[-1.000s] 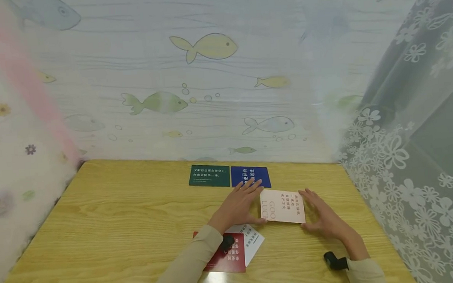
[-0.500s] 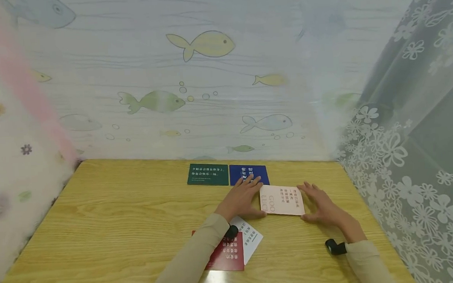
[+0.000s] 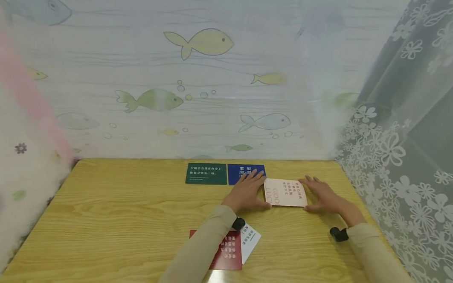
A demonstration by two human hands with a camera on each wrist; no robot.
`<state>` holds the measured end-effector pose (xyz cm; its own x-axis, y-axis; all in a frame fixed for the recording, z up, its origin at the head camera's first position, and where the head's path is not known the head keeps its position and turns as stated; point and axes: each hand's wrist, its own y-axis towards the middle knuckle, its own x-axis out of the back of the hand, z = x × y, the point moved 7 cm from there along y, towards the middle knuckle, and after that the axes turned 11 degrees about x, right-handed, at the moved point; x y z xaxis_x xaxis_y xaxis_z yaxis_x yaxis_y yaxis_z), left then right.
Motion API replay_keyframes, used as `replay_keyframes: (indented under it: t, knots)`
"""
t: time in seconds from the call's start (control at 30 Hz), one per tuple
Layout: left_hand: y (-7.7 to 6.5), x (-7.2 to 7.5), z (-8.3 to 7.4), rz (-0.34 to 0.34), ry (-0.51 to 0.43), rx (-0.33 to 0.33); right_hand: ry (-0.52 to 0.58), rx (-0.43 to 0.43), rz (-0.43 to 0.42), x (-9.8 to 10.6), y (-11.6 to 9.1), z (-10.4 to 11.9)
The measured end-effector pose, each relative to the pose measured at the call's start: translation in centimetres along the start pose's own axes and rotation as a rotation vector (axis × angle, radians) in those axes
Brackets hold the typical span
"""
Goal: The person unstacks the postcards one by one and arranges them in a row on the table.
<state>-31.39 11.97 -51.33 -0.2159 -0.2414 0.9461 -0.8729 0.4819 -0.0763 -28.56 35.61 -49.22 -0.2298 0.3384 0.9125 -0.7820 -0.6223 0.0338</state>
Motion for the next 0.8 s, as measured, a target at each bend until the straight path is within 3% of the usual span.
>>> replay_keyframes:
  t: [0.4,0.8]
  knots:
    - [2.0,-0.6,-0.2,-0.002,-0.041,0.052,-0.007,0.002,0.031,1.0,1.2,-1.9]
    - [4.8,-0.2,-0.6,-0.032,0.074,0.118,-0.100,-0.004,0.080,2.2,3.2,-3.6]
